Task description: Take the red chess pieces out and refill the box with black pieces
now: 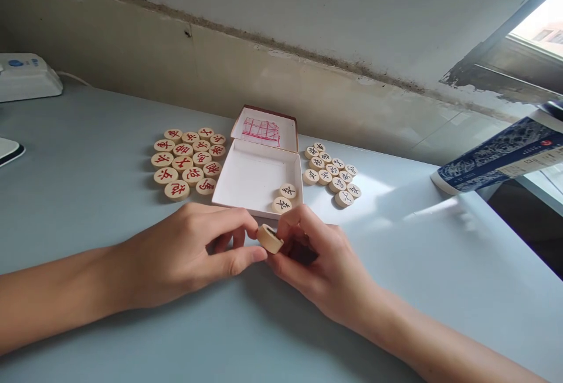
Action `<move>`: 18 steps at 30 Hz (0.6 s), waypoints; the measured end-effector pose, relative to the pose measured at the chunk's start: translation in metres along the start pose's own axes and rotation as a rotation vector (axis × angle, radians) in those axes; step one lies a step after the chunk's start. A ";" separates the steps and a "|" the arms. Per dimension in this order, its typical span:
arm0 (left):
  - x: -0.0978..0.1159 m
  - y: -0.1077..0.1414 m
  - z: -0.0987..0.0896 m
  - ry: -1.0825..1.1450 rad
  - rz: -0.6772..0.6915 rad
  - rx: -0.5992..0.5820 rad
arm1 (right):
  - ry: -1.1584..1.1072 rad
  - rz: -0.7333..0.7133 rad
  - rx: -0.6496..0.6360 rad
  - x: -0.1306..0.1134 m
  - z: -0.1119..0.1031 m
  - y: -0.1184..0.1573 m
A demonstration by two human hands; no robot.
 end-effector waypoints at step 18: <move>0.012 -0.001 0.001 -0.119 0.146 0.002 | 0.096 -0.150 -0.067 -0.013 0.002 0.002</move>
Point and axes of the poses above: each hand's wrist, its own y-axis away from the middle knuckle, its own z-axis out of the palm, x = y × z, the point moved 8 cm from there along -y, towards the middle knuckle, and after that the axes turned 6 degrees about x, right-handed, at the moved point
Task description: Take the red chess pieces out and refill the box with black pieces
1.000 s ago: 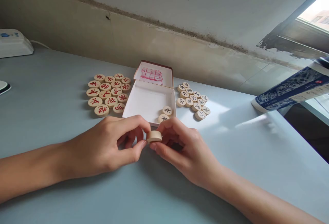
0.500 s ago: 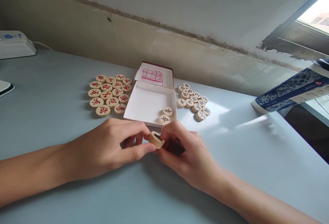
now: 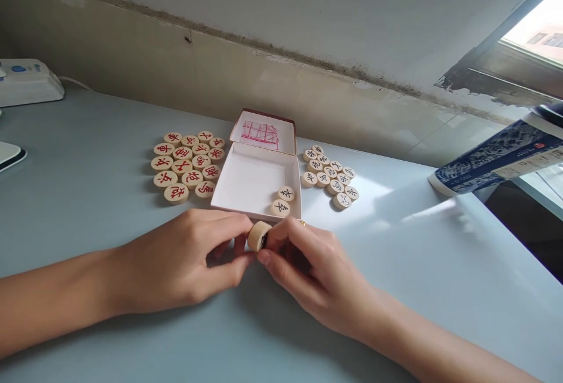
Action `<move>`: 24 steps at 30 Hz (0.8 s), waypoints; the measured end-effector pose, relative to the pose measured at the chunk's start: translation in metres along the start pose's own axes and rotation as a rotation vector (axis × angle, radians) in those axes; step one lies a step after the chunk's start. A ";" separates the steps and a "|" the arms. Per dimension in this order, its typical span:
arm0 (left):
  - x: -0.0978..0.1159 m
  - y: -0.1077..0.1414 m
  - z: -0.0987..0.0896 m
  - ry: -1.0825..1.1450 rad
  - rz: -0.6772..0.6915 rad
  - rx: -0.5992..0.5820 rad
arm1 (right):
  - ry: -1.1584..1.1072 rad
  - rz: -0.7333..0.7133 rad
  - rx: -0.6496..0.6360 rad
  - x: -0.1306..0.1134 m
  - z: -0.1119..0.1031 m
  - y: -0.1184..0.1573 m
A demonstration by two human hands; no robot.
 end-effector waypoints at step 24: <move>-0.016 0.005 0.006 0.156 -0.191 -0.105 | -0.063 0.030 0.039 0.004 -0.001 0.003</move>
Point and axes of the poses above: each hand's wrist, its own y-axis away from the middle knuckle, its own z-axis out of the palm, x = y × z, the point moved 8 cm from there along -y, towards the middle knuckle, and after that the axes turned 6 degrees about x, right-handed, at the moved point
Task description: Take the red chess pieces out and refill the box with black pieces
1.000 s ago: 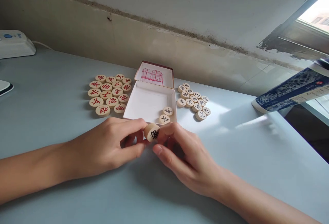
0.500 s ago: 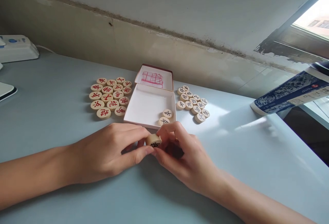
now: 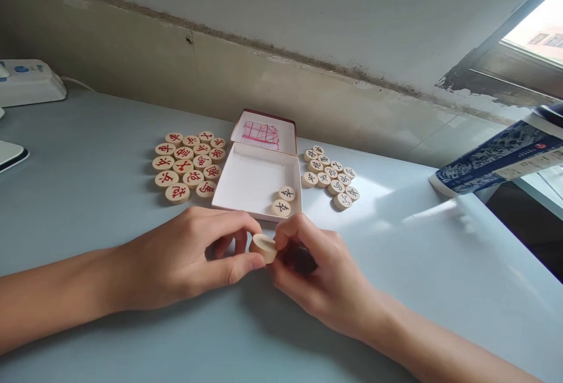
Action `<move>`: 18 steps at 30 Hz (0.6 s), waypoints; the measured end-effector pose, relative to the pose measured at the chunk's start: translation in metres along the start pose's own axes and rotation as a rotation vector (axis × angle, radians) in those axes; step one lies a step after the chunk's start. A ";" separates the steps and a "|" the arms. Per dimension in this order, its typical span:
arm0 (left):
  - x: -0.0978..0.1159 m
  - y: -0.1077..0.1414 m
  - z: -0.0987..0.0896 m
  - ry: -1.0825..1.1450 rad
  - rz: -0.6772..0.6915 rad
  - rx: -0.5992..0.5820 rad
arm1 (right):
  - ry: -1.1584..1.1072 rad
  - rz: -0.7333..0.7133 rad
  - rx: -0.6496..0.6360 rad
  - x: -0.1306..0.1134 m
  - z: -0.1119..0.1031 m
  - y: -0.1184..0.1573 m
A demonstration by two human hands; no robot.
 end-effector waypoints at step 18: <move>0.005 -0.001 0.001 -0.019 0.090 0.056 | -0.043 0.061 -0.042 0.001 0.003 -0.005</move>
Point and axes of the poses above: each hand's wrist, its own y-axis away from the middle knuckle, its own z-axis out of the palm, x = y × z, the point moved 8 cm from there along -y, towards the middle knuckle, and after that the axes turned 6 degrees about x, right-handed, at the moved point
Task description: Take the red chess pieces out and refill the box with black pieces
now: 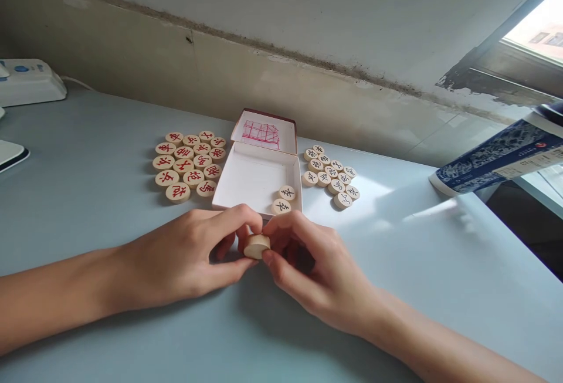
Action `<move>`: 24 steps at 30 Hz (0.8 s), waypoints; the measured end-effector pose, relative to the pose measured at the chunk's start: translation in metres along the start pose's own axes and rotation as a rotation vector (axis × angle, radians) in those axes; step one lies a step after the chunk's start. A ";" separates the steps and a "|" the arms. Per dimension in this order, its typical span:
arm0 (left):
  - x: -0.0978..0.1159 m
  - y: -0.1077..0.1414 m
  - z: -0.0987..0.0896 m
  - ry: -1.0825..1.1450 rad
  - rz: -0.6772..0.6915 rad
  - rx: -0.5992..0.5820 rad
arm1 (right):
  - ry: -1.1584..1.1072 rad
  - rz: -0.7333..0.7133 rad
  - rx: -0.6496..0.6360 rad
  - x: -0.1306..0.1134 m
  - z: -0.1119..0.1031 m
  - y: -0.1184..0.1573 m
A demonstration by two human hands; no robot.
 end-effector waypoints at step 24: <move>0.001 0.000 0.000 -0.071 -0.005 -0.033 | -0.040 -0.445 0.417 -0.048 -0.028 0.025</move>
Point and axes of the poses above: each hand's wrist, its own y-axis away from the middle knuckle, its own z-axis out of the palm, x = y × z, the point moved 8 cm from there along -y, towards the middle knuckle, and after that the axes turned 6 degrees about x, right-handed, at the moved point
